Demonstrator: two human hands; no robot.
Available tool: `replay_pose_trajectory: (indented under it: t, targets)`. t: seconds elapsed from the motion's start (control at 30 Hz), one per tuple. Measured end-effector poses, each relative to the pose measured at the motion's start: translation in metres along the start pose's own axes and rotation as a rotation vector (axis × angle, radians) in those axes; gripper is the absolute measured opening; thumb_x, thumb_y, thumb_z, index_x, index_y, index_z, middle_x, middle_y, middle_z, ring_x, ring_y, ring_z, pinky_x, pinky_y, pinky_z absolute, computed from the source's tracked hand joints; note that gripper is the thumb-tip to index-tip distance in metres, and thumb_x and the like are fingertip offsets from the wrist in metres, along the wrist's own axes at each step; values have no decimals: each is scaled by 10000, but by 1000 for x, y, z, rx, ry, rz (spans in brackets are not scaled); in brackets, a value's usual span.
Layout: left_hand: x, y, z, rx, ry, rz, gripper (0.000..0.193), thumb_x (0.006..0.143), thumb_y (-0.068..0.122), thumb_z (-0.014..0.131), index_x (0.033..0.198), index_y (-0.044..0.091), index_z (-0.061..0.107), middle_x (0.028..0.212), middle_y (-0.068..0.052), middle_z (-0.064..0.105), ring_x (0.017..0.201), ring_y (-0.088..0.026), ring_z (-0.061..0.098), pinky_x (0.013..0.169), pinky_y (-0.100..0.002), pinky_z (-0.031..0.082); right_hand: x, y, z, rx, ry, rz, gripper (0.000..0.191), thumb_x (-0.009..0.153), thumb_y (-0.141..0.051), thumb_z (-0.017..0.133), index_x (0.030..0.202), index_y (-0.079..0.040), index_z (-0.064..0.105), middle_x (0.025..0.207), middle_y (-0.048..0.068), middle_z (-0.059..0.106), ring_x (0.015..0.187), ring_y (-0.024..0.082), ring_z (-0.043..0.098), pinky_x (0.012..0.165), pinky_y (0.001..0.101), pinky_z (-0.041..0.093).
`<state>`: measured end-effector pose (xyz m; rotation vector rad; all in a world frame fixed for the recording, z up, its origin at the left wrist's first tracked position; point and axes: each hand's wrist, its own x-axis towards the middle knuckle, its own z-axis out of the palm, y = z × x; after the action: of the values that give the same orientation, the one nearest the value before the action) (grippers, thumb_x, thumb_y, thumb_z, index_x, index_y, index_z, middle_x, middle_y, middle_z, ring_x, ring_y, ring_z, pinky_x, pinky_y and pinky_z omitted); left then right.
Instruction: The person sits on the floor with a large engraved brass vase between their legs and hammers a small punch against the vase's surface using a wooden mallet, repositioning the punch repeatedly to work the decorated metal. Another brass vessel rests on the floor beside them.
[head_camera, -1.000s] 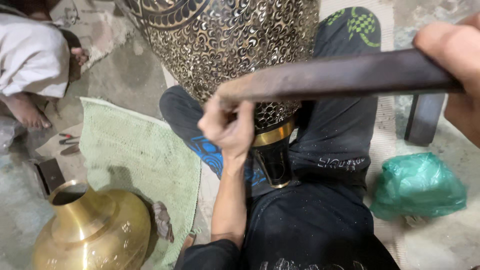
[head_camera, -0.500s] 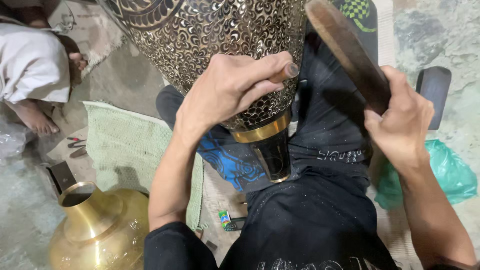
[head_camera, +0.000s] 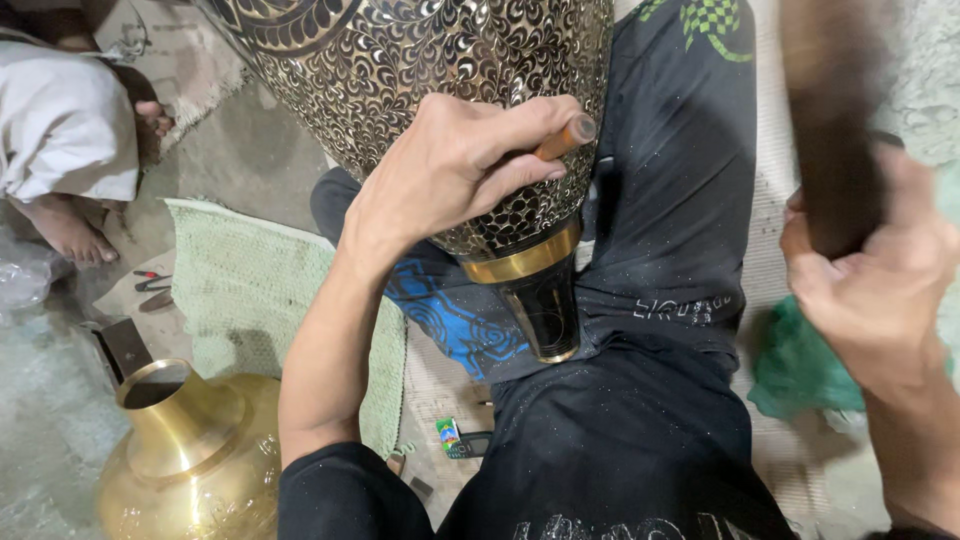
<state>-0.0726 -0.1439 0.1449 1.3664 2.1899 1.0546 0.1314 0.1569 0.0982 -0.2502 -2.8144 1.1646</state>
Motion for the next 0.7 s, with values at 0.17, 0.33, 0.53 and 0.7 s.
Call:
replay_pose_trajectory:
  t: [0.17, 0.33, 0.53, 0.7]
  targets:
    - [1, 1, -1, -5, -6, 10, 301, 1059, 167, 754, 1317, 133, 604, 896, -67, 697, 784, -309, 704, 681, -386, 525, 11, -1, 3, 28, 4, -40, 371, 938, 60, 717, 1267, 43, 547, 951, 153, 697, 828, 245, 710, 773, 316, 555]
    - [2, 1, -2, -26, -5, 13, 274, 1077, 187, 746, 1293, 125, 589, 872, -76, 694, 771, -304, 705, 672, -372, 529, 6, 3, 3, 39, 55, -51, 314, 965, 60, 722, 1229, 37, 553, 975, 152, 698, 871, 267, 727, 807, 314, 562]
    - [4, 2, -3, -9, -20, 18, 305, 1065, 188, 734, 1337, 137, 607, 879, -85, 692, 776, -332, 686, 691, -402, 522, 2, 7, -6, 65, 48, -26, 322, 979, 56, 721, 1249, 35, 548, 977, 146, 692, 848, 257, 705, 780, 295, 558]
    - [5, 2, -6, 7, -58, 24, 301, 1077, 194, 725, 1339, 143, 586, 878, -71, 701, 781, -321, 697, 701, -405, 526, 3, 3, -11, -118, -11, -59, 378, 912, 87, 729, 1253, 26, 579, 950, 173, 701, 825, 269, 712, 767, 325, 560]
